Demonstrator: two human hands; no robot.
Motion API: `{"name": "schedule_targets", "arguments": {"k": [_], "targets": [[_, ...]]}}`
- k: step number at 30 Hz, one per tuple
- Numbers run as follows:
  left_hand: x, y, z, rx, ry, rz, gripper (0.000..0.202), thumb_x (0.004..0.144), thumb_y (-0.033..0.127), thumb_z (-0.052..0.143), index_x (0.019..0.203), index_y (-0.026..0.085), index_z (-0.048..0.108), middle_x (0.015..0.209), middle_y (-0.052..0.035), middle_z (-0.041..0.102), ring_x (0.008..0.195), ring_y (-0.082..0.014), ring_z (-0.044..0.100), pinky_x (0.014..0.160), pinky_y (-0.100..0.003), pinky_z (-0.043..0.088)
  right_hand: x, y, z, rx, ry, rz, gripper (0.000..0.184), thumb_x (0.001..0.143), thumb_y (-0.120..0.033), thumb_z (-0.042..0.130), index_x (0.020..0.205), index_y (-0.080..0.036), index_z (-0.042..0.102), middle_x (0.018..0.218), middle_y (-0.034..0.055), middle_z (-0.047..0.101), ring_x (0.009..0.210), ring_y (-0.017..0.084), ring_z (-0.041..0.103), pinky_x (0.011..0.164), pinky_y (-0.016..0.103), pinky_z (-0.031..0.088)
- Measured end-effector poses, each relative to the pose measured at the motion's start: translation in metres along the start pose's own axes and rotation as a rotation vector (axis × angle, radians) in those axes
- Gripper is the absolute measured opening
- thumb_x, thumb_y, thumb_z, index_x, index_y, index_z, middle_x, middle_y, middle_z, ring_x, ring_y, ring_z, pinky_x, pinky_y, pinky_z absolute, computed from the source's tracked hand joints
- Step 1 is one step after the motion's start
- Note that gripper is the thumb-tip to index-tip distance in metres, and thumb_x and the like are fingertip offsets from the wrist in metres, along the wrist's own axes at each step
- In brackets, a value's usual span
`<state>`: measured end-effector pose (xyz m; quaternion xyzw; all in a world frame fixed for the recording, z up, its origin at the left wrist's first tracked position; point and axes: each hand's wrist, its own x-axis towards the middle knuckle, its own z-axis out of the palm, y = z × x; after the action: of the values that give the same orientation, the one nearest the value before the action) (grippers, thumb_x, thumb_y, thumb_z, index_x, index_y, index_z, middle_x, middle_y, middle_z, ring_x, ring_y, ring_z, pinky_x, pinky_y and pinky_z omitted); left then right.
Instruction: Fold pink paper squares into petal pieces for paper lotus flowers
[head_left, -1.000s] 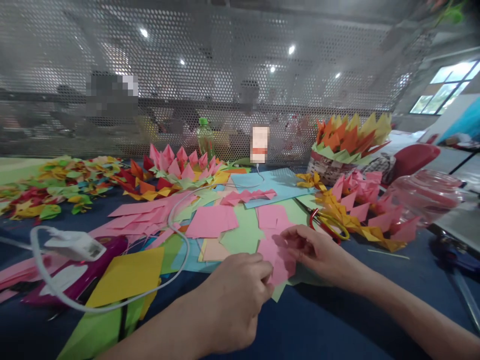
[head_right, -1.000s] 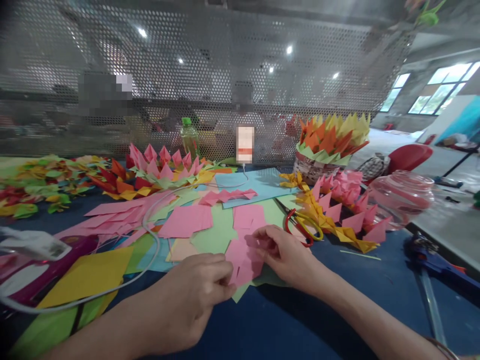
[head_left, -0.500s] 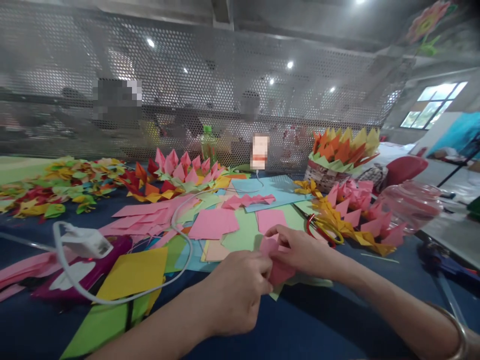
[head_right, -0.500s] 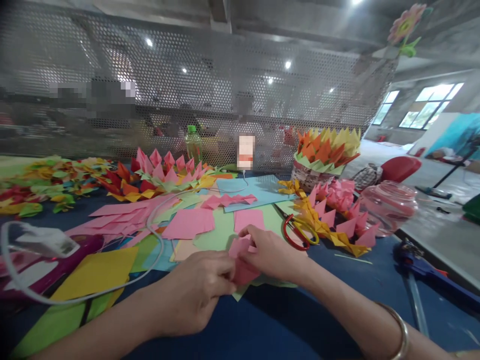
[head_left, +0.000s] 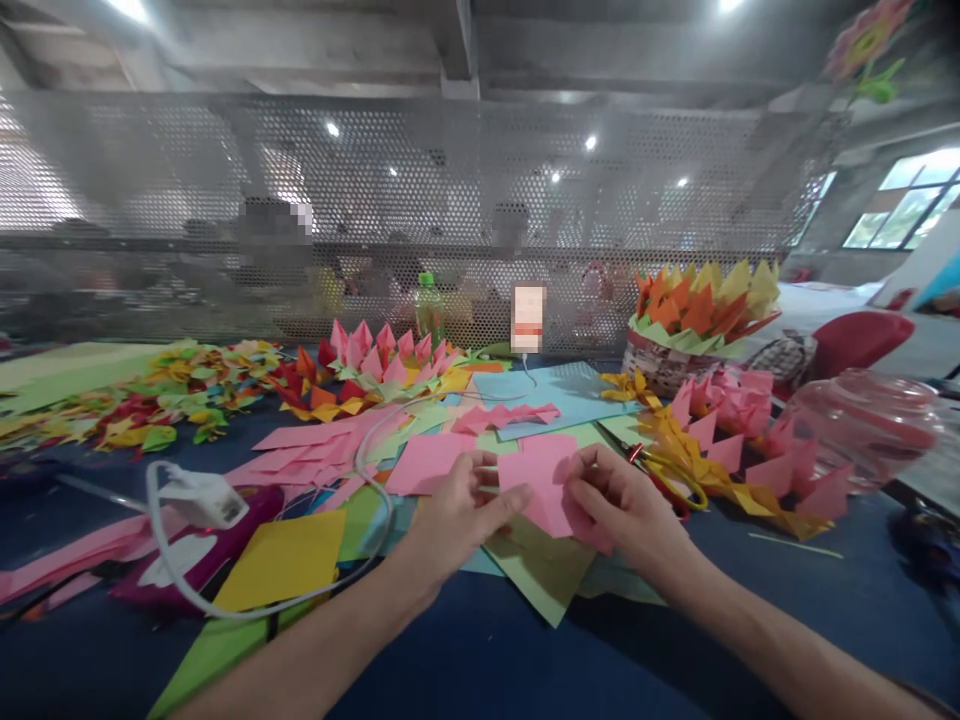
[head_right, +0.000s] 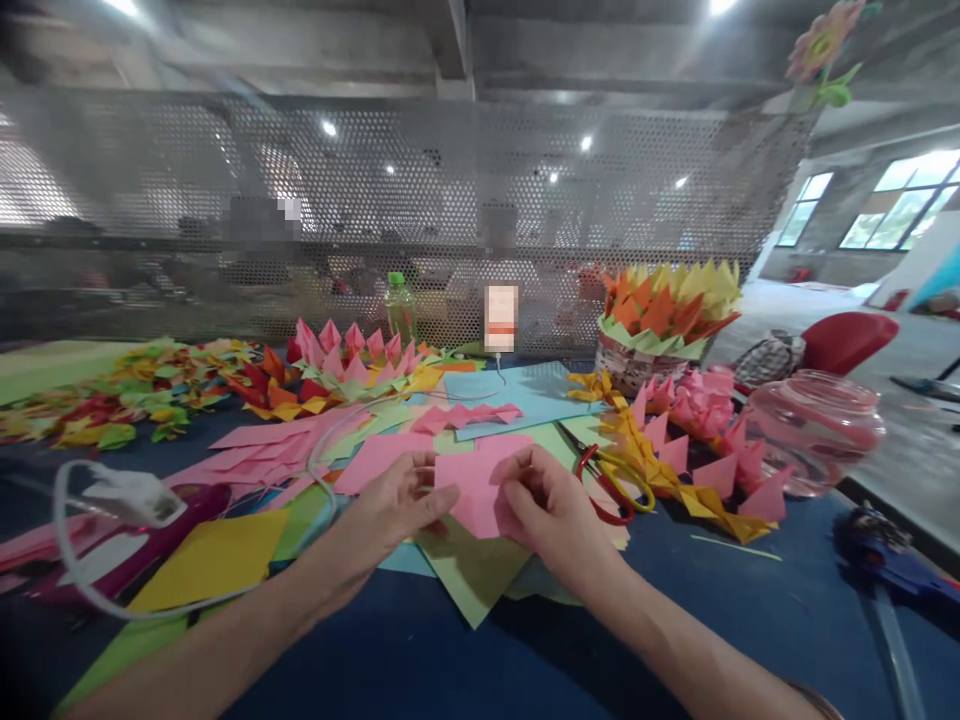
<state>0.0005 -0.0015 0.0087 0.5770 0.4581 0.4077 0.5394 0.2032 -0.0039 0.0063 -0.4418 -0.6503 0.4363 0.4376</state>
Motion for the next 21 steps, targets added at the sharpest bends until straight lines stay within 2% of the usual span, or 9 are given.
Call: {"name": "schedule_targets", "arguments": {"k": [3, 7, 10, 12, 15, 19, 21], "targets": [[0.002, -0.002, 0.002, -0.174, -0.098, -0.044, 0.061, 0.072, 0.041, 0.078, 0.118, 0.015, 0.045, 0.095, -0.0076, 0.065, 0.079, -0.0196, 0.065, 0.065, -0.029, 0.052, -0.007, -0.005, 0.004, -0.045, -0.074, -0.041, 0.014, 0.091, -0.021, 0.043, 0.094, -0.020, 0.057, 0.066, -0.0038, 0.051, 0.055, 0.010, 0.045, 0.049, 0.021, 0.034], [0.004, -0.002, -0.001, -0.197, -0.071, -0.070, 0.063, 0.065, 0.034, 0.083, 0.115, 0.015, 0.049, 0.094, -0.0076, 0.067, 0.080, -0.0216, 0.067, 0.063, -0.028, 0.052, -0.013, -0.007, 0.000, -0.305, -0.155, -0.204, 0.038, 0.082, -0.004, 0.040, 0.106, -0.023, 0.063, 0.089, 0.0025, 0.061, 0.082, 0.016, 0.057, 0.070, 0.027, 0.046], [0.005, -0.003, -0.004, -0.220, -0.066, -0.090, 0.065, 0.064, 0.033, 0.084, 0.116, 0.014, 0.048, 0.096, -0.0093, 0.067, 0.082, -0.0229, 0.067, 0.066, -0.030, 0.052, -0.010, -0.006, -0.005, -0.519, -0.170, -0.379, 0.050, 0.075, 0.001, 0.047, 0.114, -0.025, 0.062, 0.124, 0.0087, 0.052, 0.116, 0.024, 0.049, 0.092, 0.038, 0.044], [0.005, -0.003, -0.004, -0.217, -0.070, -0.096, 0.065, 0.064, 0.032, 0.083, 0.116, 0.013, 0.048, 0.093, -0.0089, 0.067, 0.080, -0.0221, 0.067, 0.065, -0.030, 0.052, -0.008, -0.007, -0.008, -0.628, -0.181, -0.447, 0.050, 0.074, 0.001, 0.051, 0.112, -0.028, 0.064, 0.137, 0.0087, 0.041, 0.126, 0.028, 0.041, 0.096, 0.043, 0.041], [0.004, -0.004, -0.003, -0.179, -0.074, -0.085, 0.060, 0.066, 0.028, 0.081, 0.115, 0.014, 0.049, 0.093, -0.0079, 0.067, 0.081, -0.0213, 0.067, 0.068, -0.030, 0.052, -0.006, -0.009, -0.012, -0.736, -0.175, -0.552, 0.038, 0.077, -0.004, 0.058, 0.099, -0.032, 0.071, 0.140, 0.0052, 0.040, 0.127, 0.031, 0.038, 0.095, 0.046, 0.040], [0.004, -0.008, -0.001, -0.083, -0.101, -0.057, 0.052, 0.070, 0.022, 0.074, 0.115, 0.015, 0.047, 0.087, -0.0046, 0.065, 0.074, -0.0184, 0.065, 0.063, -0.028, 0.051, -0.006, -0.010, -0.015, -0.833, -0.158, -0.695, 0.025, 0.085, -0.013, 0.060, 0.088, -0.033, 0.073, 0.130, 0.0028, 0.051, 0.119, 0.029, 0.043, 0.091, 0.043, 0.039], [0.004, -0.009, 0.000, 0.081, -0.033, 0.022, 0.051, 0.071, 0.018, 0.069, 0.116, 0.016, 0.045, 0.092, -0.0050, 0.063, 0.078, -0.0188, 0.064, 0.066, -0.030, 0.052, -0.005, -0.007, -0.015, -0.897, -0.186, -0.737, 0.023, 0.086, -0.012, 0.060, 0.085, -0.031, 0.072, 0.122, 0.0031, 0.057, 0.114, 0.027, 0.046, 0.088, 0.042, 0.039]]}}
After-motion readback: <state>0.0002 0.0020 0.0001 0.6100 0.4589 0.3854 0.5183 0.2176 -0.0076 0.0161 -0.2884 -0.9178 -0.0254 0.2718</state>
